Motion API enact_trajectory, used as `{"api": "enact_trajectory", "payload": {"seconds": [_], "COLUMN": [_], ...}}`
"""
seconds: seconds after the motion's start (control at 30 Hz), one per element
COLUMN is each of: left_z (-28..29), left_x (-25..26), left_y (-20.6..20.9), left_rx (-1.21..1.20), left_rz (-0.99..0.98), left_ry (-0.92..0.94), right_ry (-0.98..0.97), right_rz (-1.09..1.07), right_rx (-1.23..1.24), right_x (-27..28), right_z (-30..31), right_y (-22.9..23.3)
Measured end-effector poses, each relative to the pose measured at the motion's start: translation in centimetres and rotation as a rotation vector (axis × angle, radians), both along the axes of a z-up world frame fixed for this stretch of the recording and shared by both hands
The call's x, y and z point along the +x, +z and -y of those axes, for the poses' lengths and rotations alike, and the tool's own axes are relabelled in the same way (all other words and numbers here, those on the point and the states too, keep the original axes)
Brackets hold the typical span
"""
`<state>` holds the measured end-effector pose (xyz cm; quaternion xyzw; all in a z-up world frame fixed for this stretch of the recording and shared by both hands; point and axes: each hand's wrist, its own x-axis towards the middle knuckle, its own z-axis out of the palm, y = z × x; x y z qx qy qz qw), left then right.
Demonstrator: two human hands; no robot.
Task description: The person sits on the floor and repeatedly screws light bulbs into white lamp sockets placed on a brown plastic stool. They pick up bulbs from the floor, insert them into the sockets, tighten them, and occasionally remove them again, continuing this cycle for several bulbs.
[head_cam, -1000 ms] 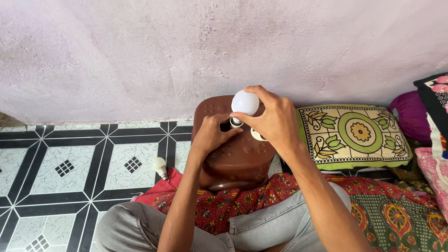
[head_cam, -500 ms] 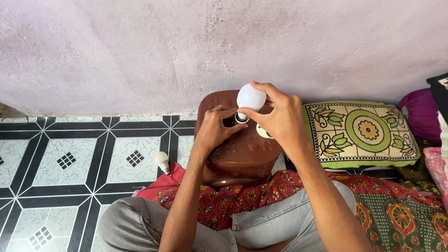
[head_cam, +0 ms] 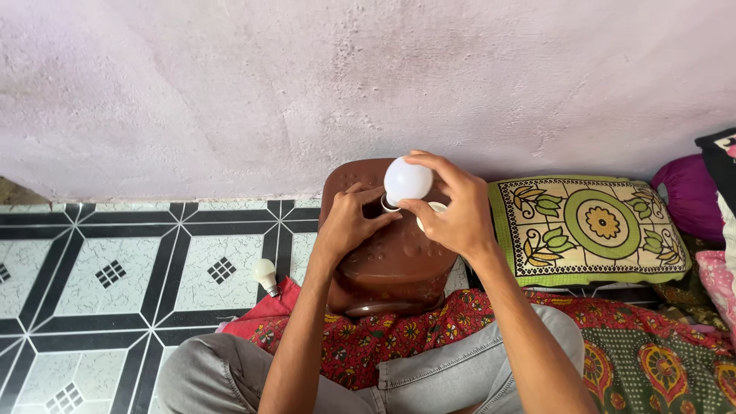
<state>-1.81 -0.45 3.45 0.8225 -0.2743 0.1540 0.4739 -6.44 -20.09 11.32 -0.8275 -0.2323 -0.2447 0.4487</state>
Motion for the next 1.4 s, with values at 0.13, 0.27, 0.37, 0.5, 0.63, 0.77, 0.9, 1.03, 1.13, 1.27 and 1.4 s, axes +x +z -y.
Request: {"api": "enact_trajectory", "payload": {"seconds": [0.13,0.27,0.37,0.5,0.63,0.77,0.9,1.03,1.13,1.27,1.4], "left_z": [0.1,0.0,0.1,2.1,5.6,6.4,6.7,6.7,6.8,6.4,6.0], "left_x": [-0.2,-0.5,-1.8,-3.9,-5.5,-5.7,-5.7,-5.9,-5.7,-5.6,-5.2], "left_y": [0.2,1.1,1.6,1.4,0.4,0.0,0.0,-0.1,0.1,0.1,-0.8], "left_rx": [0.010,0.025,-0.004,0.103,0.265,0.402,0.465,0.463,0.445,0.395,0.308], "left_rz": [-0.017,-0.024,0.138,0.280,0.357,0.409,0.434,0.408,0.395,0.394,0.373], "left_ry": [-0.002,0.059,0.120,0.061,-0.004,0.044,0.054,0.012,-0.012,-0.043,-0.099], "right_ry": [-0.007,-0.073,0.004,-0.029,-0.003,-0.136,-0.419,-0.501,-0.907,-0.887,-0.835], "right_rz": [0.070,0.103,0.031,-0.079,-0.207,-0.346,-0.527,-0.707,-0.481,-0.513,-0.692], "right_rx": [0.409,0.824,1.117,1.374,1.679,1.706,1.448,1.093,0.177,0.122,0.033], "right_x": [-1.9,-4.9,-7.0,-7.5,-6.7,-6.3,-5.7,-5.3,-5.0,-4.6,-4.9], "right_z": [2.1,4.8,6.7,8.5,10.1,12.0,13.1,11.9,11.0,11.6,11.9], "right_y": [-2.2,-4.5,-7.1,-13.0,-19.8,-23.8,-25.5,-28.6,-31.5,-34.5,-36.4]}}
